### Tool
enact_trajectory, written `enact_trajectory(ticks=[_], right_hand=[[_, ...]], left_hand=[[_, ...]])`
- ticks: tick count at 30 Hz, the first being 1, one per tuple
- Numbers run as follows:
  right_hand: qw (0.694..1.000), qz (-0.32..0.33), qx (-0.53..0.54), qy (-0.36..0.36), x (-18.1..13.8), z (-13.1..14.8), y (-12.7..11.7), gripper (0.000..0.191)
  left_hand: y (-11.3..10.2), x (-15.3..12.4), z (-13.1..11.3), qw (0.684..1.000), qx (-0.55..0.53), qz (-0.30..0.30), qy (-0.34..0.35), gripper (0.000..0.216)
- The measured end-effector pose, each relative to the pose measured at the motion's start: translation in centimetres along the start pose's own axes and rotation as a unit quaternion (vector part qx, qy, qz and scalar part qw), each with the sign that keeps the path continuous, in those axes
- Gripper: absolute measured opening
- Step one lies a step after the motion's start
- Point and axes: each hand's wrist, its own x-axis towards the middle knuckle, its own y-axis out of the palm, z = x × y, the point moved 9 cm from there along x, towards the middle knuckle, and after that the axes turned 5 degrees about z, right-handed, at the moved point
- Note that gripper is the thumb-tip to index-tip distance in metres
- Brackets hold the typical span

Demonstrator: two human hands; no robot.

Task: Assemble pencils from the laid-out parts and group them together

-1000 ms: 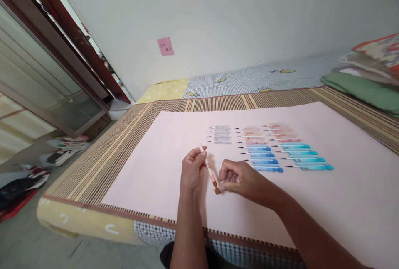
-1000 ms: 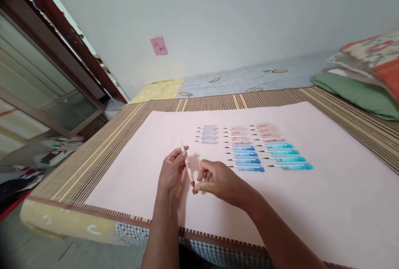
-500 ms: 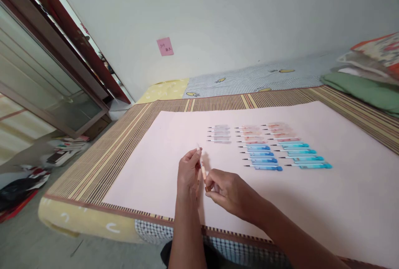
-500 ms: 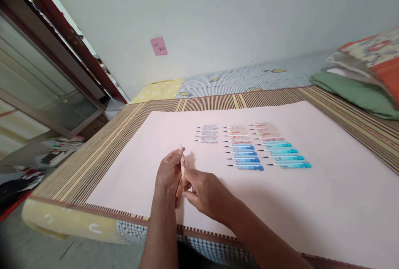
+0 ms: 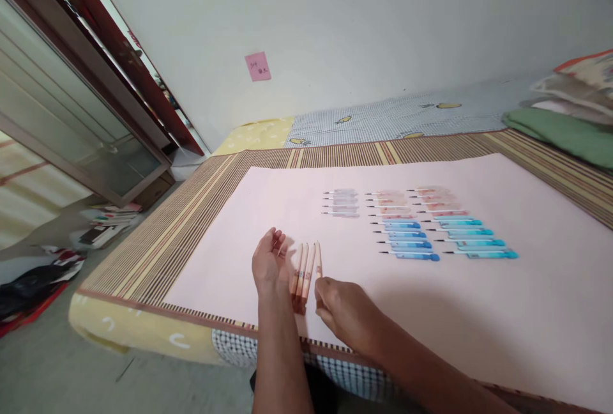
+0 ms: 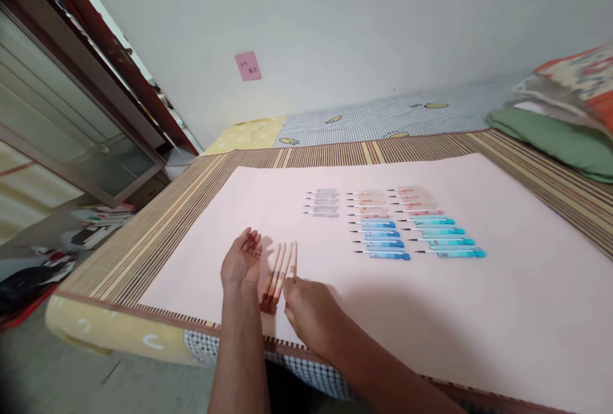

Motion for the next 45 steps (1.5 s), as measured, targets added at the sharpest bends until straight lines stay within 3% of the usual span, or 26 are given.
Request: enact_trajectory(ticks=[4, 11, 22, 33, 35, 37, 41, 45], right_hand=[[1.000, 0.020, -0.001, 0.011, 0.1, 0.3, 1.0, 0.010], [0.998, 0.007, -0.057, -0.036, 0.3, 0.8, 2.3, 0.007], [0.998, 0.005, 0.033, -0.059, 0.2, 0.8, 2.5, 0.007], [0.995, 0.002, 0.013, -0.097, 0.3, 1.7, 2.8, 0.012], [0.995, 0.011, 0.008, -0.103, 0.2, 2.1, 2.6, 0.012], [0.995, 0.011, 0.030, -0.094, 0.2, 2.0, 2.0, 0.011], [0.993, -0.057, 0.099, -0.006, 0.5, -0.6, -0.5, 0.015], [0.994, -0.090, 0.046, 0.042, 0.9, -3.0, -1.8, 0.016]], left_hand=[[0.2, -0.1, -0.4, 1.000, 0.014, 0.013, 0.007, 0.013], [0.8, 0.0, -1.9, 0.985, 0.144, 0.069, 0.059, 0.033], [0.9, 0.0, -1.9, 0.982, 0.165, 0.074, 0.059, 0.037], [1.1, 0.0, -1.7, 0.974, 0.205, 0.081, 0.061, 0.033], [0.8, 0.2, -2.1, 0.954, 0.280, 0.065, 0.080, 0.031], [0.6, 0.4, -2.5, 0.916, 0.384, 0.055, 0.106, 0.029], [1.2, 0.3, -2.3, 0.830, 0.535, 0.100, 0.125, 0.023], [1.8, -0.5, -1.7, 0.755, 0.632, 0.127, 0.119, 0.015]])
